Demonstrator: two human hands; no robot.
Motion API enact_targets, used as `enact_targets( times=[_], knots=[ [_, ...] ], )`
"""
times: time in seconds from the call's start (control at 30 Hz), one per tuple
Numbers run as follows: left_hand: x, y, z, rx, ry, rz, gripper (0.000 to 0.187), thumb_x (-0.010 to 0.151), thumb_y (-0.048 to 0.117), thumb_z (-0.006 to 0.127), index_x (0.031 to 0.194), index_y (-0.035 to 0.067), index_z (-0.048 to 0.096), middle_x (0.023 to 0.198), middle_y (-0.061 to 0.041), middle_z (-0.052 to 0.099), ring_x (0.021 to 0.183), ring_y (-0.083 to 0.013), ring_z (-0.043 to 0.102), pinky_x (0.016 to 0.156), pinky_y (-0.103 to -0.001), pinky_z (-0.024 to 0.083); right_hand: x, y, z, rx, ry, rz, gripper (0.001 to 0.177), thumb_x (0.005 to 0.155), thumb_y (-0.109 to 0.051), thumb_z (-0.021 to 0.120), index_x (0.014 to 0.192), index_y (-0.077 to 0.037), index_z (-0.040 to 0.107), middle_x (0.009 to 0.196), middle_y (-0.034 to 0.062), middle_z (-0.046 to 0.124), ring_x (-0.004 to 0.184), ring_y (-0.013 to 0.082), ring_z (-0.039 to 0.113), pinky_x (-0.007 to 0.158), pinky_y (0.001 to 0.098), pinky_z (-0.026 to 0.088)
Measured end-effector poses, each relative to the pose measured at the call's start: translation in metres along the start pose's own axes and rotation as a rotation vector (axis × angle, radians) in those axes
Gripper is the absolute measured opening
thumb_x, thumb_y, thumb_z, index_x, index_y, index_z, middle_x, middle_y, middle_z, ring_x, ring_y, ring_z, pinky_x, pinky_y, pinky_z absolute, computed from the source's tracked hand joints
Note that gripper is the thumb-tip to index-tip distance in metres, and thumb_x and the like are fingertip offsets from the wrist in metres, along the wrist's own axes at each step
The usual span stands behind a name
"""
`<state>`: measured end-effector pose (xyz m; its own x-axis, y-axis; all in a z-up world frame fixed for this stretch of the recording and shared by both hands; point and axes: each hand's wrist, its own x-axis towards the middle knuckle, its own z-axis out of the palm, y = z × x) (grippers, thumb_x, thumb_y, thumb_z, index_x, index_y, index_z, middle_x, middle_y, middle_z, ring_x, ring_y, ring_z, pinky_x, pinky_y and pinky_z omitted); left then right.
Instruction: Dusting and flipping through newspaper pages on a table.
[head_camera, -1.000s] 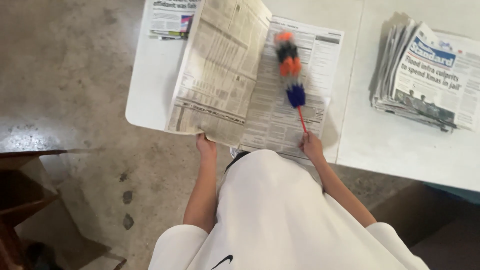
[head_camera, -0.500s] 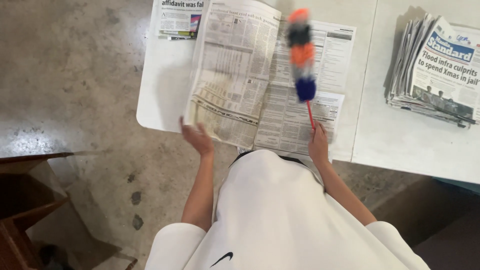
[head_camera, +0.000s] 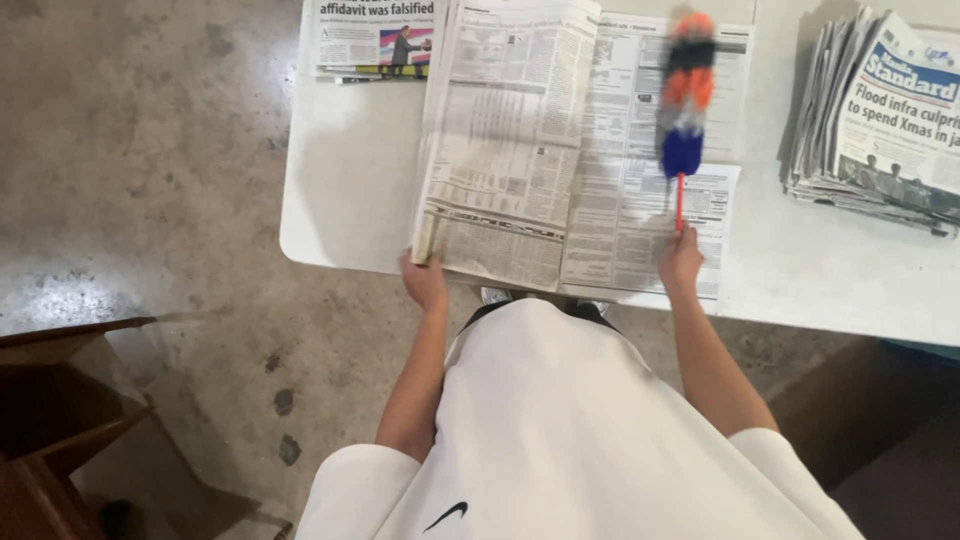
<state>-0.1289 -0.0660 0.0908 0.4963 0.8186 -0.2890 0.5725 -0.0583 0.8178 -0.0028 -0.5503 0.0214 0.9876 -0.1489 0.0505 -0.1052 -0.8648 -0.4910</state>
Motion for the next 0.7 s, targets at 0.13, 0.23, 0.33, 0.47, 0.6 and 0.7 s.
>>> enact_targets(
  times=[0.13, 0.23, 0.33, 0.47, 0.6, 0.7],
  knots=[
    [-0.008, 0.053, -0.022, 0.107, 0.354, 0.349, 0.068, 0.074, -0.005, 0.071, 0.136, 0.008, 0.047, 0.130, -0.014, 0.051, 0.113, -0.0374, 0.056, 0.103, -0.051, 0.043, 0.015, -0.018, -0.010, 0.186, -0.126, 0.366, 0.037, 0.114, -0.045, 0.037, 0.123, -0.020, 0.063, 0.102, 0.0076, 0.073, 0.103, 0.0350, 0.069, 0.087, 0.0554, 0.050],
    [-0.007, 0.061, 0.000, -0.018, 0.333, 0.644, 0.049, 0.084, 0.010, 0.066, 0.130, 0.004, 0.051, 0.123, -0.016, 0.054, 0.114, -0.0374, 0.056, 0.105, -0.050, 0.041, -0.004, -0.072, -0.030, 0.617, -0.147, 0.514, 0.034, 0.113, -0.039, 0.040, 0.099, -0.017, 0.063, 0.083, 0.0074, 0.067, 0.079, 0.0300, 0.068, 0.071, 0.0470, 0.056],
    [-0.026, 0.075, 0.045, -0.260, -0.142, 0.645, 0.032, 0.101, 0.020, 0.057, 0.127, 0.002, 0.061, 0.120, -0.017, 0.061, 0.116, -0.0355, 0.058, 0.107, -0.046, 0.040, -0.028, -0.148, -0.053, 1.018, -0.293, 0.609, 0.033, 0.110, -0.042, 0.042, 0.092, -0.018, 0.055, 0.066, 0.0029, 0.057, 0.055, 0.0186, 0.063, 0.049, 0.0364, 0.057],
    [-0.088, 0.134, 0.081, -0.407, -0.957, 0.299, 0.053, 0.111, 0.038, 0.037, 0.147, 0.002, 0.051, 0.129, -0.027, 0.063, 0.126, -0.0436, 0.055, 0.111, -0.054, 0.039, -0.064, -0.198, -0.031, 1.039, -0.587, 0.502, 0.044, 0.101, -0.060, 0.053, 0.086, -0.019, 0.055, 0.058, 0.0058, 0.052, 0.044, 0.0214, 0.057, 0.035, 0.0344, 0.049],
    [-0.123, 0.164, 0.098, -0.109, -0.927, 0.199, 0.036, 0.110, 0.046, 0.035, 0.128, 0.018, 0.049, 0.106, -0.011, 0.076, 0.109, -0.0405, 0.069, 0.097, -0.054, 0.048, -0.076, -0.203, -0.034, 1.039, -0.767, 0.401, 0.041, 0.108, -0.051, 0.044, 0.124, -0.017, 0.061, 0.065, 0.0112, 0.058, 0.051, 0.0275, 0.066, 0.043, 0.0393, 0.058],
    [-0.096, 0.167, 0.096, 0.098, -0.817, 0.358, 0.027, 0.110, 0.034, 0.036, 0.111, 0.015, 0.056, 0.082, -0.015, 0.072, 0.090, -0.0451, 0.071, 0.086, -0.056, 0.051, -0.055, -0.197, -0.060, 0.953, -0.827, 0.316, 0.056, 0.106, -0.062, 0.036, 0.131, -0.016, 0.055, 0.080, 0.0163, 0.072, 0.065, 0.0279, 0.072, 0.057, 0.0399, 0.061]
  ],
)
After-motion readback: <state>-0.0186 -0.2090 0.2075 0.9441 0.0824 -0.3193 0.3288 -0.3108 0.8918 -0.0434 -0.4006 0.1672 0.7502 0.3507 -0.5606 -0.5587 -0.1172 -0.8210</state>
